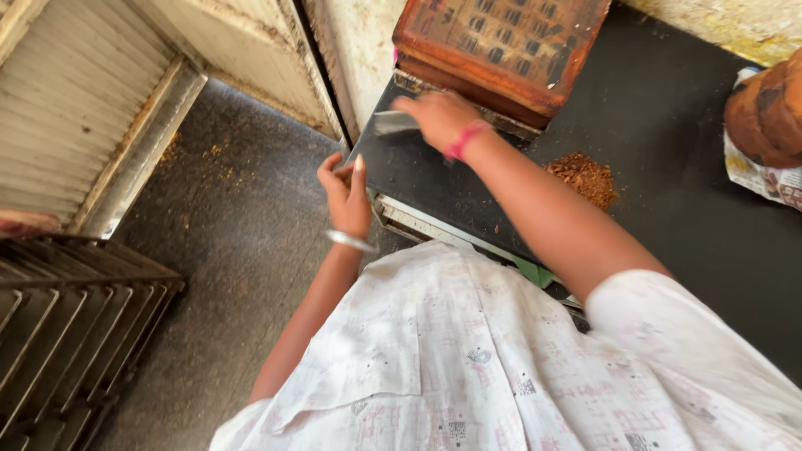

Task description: The person cleans a table by hand using a scrap of paper, wiping crumbs and debris into a pile.

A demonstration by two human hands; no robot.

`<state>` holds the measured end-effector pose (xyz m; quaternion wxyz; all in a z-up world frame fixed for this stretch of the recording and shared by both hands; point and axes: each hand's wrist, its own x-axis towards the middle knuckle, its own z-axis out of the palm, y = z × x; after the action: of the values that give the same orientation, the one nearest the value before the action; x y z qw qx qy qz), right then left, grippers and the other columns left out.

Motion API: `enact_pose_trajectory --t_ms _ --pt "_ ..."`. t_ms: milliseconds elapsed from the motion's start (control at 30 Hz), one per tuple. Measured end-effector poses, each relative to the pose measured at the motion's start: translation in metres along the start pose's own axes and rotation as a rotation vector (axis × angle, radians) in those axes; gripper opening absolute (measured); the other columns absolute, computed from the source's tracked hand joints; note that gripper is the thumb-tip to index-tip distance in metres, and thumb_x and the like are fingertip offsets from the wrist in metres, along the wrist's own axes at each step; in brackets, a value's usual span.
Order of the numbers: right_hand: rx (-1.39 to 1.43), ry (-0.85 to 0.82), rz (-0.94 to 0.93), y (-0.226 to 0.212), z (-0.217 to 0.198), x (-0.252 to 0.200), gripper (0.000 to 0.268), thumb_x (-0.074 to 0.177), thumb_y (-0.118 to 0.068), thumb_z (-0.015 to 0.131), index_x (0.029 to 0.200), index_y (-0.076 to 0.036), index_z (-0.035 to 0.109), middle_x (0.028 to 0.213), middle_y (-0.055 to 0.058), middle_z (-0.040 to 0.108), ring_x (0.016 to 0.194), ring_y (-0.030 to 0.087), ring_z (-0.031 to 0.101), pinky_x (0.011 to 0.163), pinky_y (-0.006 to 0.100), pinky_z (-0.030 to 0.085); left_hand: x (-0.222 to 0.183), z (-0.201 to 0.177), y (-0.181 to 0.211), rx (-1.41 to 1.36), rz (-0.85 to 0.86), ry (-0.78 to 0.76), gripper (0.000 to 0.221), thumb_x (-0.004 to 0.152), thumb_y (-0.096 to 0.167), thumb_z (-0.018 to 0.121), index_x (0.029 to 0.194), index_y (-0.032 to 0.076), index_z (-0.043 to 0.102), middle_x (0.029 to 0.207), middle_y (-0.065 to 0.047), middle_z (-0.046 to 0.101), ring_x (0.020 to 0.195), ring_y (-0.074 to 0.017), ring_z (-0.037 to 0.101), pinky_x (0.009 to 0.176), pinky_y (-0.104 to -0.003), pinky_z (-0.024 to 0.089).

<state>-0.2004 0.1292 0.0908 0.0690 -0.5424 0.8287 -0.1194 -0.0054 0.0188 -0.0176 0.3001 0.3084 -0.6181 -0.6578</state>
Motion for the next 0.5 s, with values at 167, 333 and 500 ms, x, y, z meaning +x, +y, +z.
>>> enact_pose_trajectory --t_ms 167,333,500 --pt "-0.15 -0.044 -0.21 -0.023 0.026 0.0 0.028 0.089 -0.004 0.061 0.108 -0.022 0.07 0.099 0.004 0.072 0.104 0.027 0.065 0.094 0.049 0.046 -0.002 0.009 -0.007 0.099 0.132 0.162 0.049 0.108 0.03 0.06 0.143 0.0 0.041 0.139 -0.021 0.051 0.13 -0.0291 0.051 0.11 -0.042 0.041" --pt "-0.161 -0.105 -0.357 -0.014 0.013 -0.089 0.022 0.086 -0.006 0.063 0.093 -0.024 0.074 0.089 -0.005 0.068 0.104 0.019 0.061 0.104 0.043 0.039 -0.035 0.005 -0.028 0.048 -0.086 0.049 0.071 0.102 0.041 0.053 0.156 0.0 0.034 0.151 -0.027 0.049 0.139 -0.0383 0.049 0.117 -0.044 0.039" --pt "-0.148 -0.204 -0.355 0.038 -0.029 -0.17 0.034 0.07 -0.004 0.067 0.095 -0.025 0.076 0.09 -0.008 0.067 0.109 0.017 0.059 0.113 0.051 0.03 -0.065 0.018 -0.029 0.315 -0.129 -0.158 0.082 0.107 0.045 0.051 0.162 -0.002 0.014 0.17 -0.03 0.003 0.16 -0.0421 -0.001 0.126 -0.049 0.008"
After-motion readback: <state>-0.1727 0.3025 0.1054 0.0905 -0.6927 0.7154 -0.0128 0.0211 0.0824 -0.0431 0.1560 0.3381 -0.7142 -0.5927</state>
